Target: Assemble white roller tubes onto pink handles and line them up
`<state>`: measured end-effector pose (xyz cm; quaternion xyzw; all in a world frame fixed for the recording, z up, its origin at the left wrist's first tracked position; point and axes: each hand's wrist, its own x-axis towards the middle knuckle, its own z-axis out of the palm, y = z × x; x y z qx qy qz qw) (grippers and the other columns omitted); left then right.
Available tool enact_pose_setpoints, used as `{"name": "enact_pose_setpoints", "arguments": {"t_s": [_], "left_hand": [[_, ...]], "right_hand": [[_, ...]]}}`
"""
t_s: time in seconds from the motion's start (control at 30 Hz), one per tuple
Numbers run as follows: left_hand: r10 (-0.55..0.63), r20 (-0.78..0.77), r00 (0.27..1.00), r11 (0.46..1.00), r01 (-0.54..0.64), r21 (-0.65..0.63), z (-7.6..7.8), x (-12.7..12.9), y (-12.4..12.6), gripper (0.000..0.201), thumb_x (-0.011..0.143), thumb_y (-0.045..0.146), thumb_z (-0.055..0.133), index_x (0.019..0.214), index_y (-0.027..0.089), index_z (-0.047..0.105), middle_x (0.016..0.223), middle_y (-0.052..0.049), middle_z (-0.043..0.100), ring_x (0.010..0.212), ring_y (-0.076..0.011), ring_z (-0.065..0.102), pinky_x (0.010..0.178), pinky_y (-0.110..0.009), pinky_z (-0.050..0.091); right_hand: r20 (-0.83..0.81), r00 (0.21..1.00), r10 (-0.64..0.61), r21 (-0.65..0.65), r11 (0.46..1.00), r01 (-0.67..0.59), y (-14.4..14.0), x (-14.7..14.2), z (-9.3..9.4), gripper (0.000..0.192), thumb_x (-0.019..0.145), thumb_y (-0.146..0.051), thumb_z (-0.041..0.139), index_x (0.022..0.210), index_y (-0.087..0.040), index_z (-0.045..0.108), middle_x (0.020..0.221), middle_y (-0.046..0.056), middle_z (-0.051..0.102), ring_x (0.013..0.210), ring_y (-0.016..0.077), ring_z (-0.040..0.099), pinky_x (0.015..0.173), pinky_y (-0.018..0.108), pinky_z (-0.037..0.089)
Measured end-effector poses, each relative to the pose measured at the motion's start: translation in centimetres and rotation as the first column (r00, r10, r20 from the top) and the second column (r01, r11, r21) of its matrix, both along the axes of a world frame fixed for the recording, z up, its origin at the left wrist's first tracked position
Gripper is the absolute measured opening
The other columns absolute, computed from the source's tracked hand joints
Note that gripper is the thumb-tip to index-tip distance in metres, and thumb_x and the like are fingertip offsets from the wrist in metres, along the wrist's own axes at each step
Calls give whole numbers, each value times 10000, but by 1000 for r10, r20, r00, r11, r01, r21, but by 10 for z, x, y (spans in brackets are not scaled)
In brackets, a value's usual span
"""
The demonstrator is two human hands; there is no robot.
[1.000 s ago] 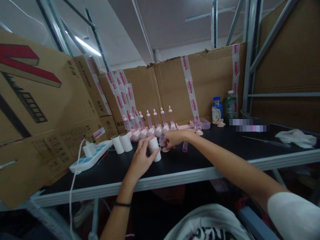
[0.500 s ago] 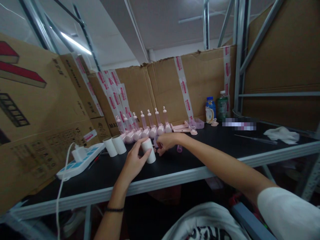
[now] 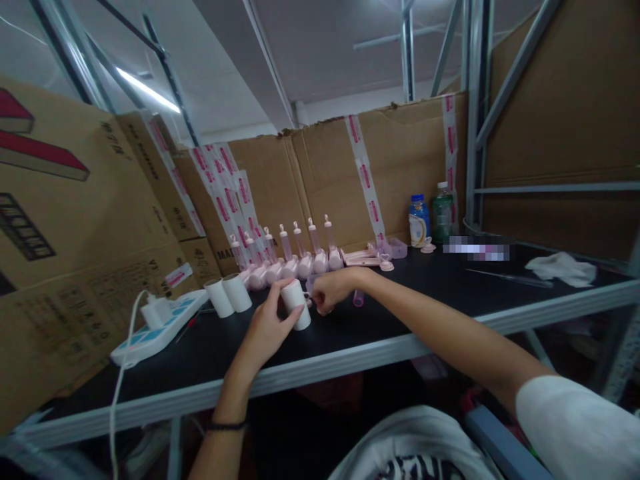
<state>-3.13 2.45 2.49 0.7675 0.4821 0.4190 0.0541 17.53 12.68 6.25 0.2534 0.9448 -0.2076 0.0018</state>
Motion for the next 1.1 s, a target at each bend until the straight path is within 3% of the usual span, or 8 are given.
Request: {"name": "enact_pose_setpoints", "arguments": {"t_s": [0.13, 0.23, 0.37, 0.5, 0.63, 0.8, 0.9, 1.1], "left_hand": [[-43, 80, 996, 999, 43, 9, 4, -8, 1, 546, 837, 383, 728, 1341, 270, 550, 1120, -56, 697, 966, -241, 697, 777, -320, 575], [-21, 263, 965, 997, 0, 80, 10, -18, 2, 601, 764, 351, 801, 1310, 262, 567, 1150, -69, 664, 949, -227, 682, 744, -313, 602], [-83, 615, 784, 984, -32, 173, 21, -25, -1, 681, 721, 328, 846, 1307, 294, 501, 1185, -60, 621, 968, -208, 678, 699, -297, 633], [-147, 790, 595, 964, -93, 249, 25, -26, -3, 612, 755, 333, 825, 1242, 316, 456, 1230, -40, 598, 1020, -207, 687, 739, -364, 657], [-121, 891, 438, 982, -81, 173, 19, -27, 3, 477, 811, 341, 767, 1151, 304, 435, 1222, -11, 623, 954, -171, 713, 839, -461, 641], [-48, 947, 319, 998, -26, 59, 13, -25, 6, 389, 850, 322, 724, 1111, 280, 438, 1243, -43, 663, 950, -165, 727, 910, -481, 615], [-48, 949, 311, 998, -19, 57, 14, -22, 3, 394, 845, 311, 734, 1111, 276, 446, 1255, -48, 661, 966, -173, 727, 909, -478, 618], [-55, 907, 417, 998, 3, 59, 14, -14, 0, 427, 819, 322, 764, 1109, 279, 453, 1235, -29, 641, 1005, -197, 716, 865, -501, 639]], "right_hand": [[-16, 999, 40, -40, 998, -40, -6, 4, 4, 65, 732, -161, 788, 750, -148, 727, 693, -36, 698, 699, 124, 635, 650, 223, 452], [-58, 995, 85, -19, 996, -86, -8, 6, 9, 35, 740, -153, 771, 747, -148, 737, 700, -35, 701, 684, 119, 617, 644, 224, 434], [-234, 959, 161, 82, 986, -145, -12, 10, 18, 78, 749, -175, 781, 819, -148, 758, 819, -11, 741, 771, 125, 641, 705, 219, 440], [-381, 908, 177, 167, 978, -121, -19, 12, 25, 57, 804, -185, 745, 840, -141, 740, 893, 17, 755, 826, 138, 657, 760, 230, 460], [-477, 862, 172, 196, 977, -87, -24, 7, 23, 61, 793, -127, 710, 851, -145, 709, 926, 26, 749, 836, 144, 657, 761, 236, 468], [-593, 792, 143, 278, 960, 35, -29, -1, 19, 176, 773, -121, 674, 943, -158, 649, 928, 29, 718, 827, 153, 627, 735, 242, 455], [-637, 752, 170, 315, 948, 53, -33, -4, 18, 199, 793, -141, 640, 987, -163, 602, 902, 18, 685, 788, 143, 601, 723, 245, 445], [-731, 659, 178, 285, 957, 58, -32, -14, 9, 336, 795, -163, 657, 1113, -174, 550, 986, 28, 680, 826, 140, 615, 766, 253, 474]]}}
